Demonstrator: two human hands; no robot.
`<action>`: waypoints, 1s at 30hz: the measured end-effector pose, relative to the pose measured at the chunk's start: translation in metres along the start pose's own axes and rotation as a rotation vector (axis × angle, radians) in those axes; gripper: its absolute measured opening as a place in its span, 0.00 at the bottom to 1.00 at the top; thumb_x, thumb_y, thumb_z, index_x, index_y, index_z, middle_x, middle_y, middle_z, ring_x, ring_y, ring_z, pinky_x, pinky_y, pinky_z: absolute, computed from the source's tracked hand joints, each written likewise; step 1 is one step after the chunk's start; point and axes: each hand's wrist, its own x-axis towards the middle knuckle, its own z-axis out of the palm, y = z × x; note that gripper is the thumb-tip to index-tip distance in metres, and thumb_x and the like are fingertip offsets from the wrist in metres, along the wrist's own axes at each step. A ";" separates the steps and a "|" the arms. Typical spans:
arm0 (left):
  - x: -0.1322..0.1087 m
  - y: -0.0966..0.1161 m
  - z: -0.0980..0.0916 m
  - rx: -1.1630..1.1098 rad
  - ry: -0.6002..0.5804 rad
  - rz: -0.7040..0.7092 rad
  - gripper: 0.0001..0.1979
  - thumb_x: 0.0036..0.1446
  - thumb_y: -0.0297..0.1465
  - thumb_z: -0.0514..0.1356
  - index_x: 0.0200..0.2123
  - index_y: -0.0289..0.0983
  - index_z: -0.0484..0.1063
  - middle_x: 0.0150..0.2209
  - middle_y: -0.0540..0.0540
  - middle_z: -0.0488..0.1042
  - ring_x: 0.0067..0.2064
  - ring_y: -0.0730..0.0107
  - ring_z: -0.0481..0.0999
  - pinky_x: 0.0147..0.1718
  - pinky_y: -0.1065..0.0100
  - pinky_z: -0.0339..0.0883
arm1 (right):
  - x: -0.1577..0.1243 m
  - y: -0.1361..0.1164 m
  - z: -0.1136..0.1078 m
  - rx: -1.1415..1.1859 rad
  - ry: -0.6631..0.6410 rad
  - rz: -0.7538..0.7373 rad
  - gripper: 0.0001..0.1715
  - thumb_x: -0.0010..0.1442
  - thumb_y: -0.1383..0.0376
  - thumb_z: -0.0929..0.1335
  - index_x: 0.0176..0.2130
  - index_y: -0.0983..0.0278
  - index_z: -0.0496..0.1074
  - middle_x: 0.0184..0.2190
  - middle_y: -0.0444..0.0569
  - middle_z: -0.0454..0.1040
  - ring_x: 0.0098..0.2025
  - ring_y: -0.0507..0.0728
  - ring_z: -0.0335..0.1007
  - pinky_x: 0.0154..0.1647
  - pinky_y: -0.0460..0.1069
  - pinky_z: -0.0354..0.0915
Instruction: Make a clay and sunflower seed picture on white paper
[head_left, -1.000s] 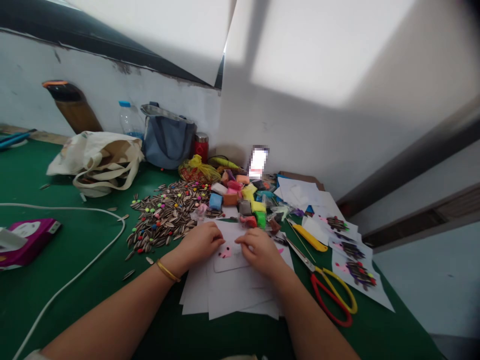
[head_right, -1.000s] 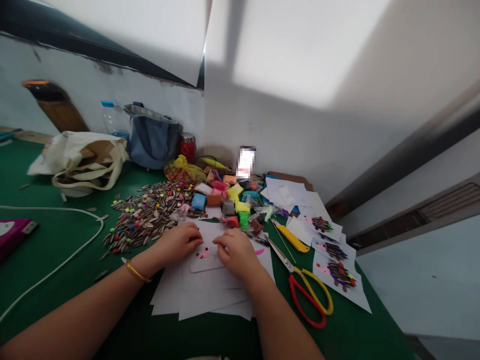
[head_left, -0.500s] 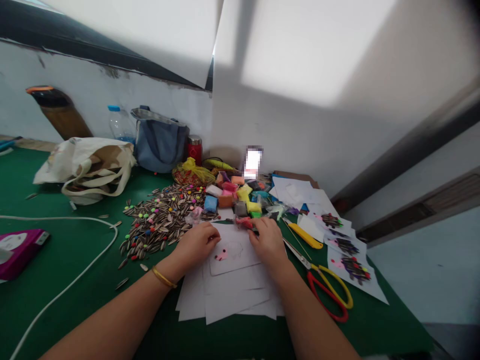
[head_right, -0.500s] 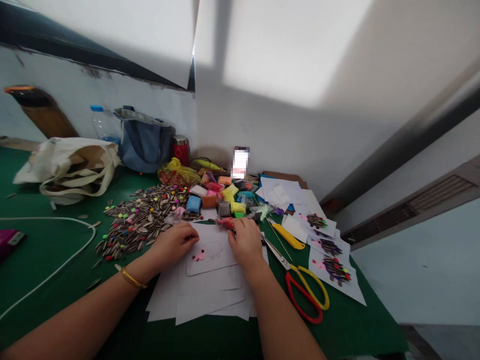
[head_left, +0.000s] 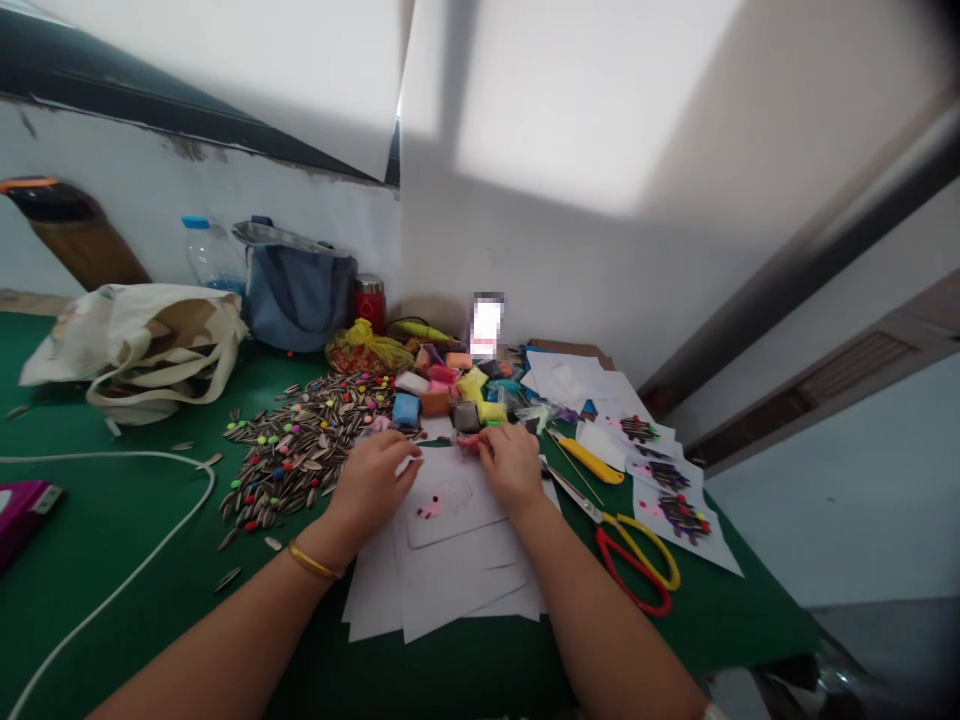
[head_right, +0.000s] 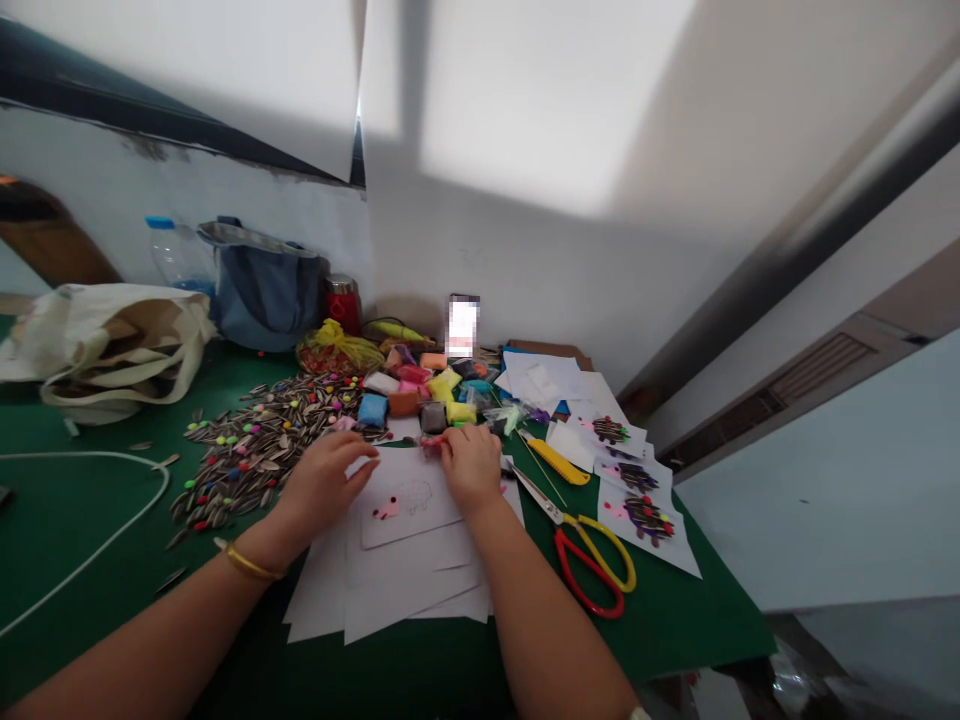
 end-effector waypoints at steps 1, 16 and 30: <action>0.002 -0.005 -0.006 0.098 0.036 -0.032 0.10 0.62 0.35 0.56 0.40 0.38 0.75 0.43 0.42 0.74 0.46 0.58 0.73 0.48 0.61 0.63 | 0.000 0.000 0.000 0.006 -0.005 0.005 0.06 0.64 0.64 0.67 0.40 0.60 0.74 0.38 0.50 0.72 0.42 0.60 0.61 0.41 0.53 0.51; 0.013 -0.032 -0.027 -0.371 0.257 -0.502 0.15 0.56 0.40 0.60 0.43 0.38 0.73 0.34 0.47 0.76 0.35 0.64 0.74 0.34 0.68 0.63 | -0.014 -0.011 -0.008 0.220 0.153 -0.079 0.15 0.65 0.66 0.64 0.50 0.62 0.74 0.41 0.53 0.73 0.46 0.61 0.65 0.48 0.55 0.58; -0.002 0.027 -0.003 -1.214 -0.135 -0.606 0.12 0.51 0.39 0.66 0.33 0.37 0.73 0.30 0.51 0.71 0.30 0.74 0.69 0.30 0.72 0.62 | -0.026 -0.038 -0.002 0.550 0.026 -0.311 0.27 0.67 0.60 0.64 0.63 0.61 0.61 0.48 0.55 0.73 0.47 0.60 0.70 0.53 0.58 0.67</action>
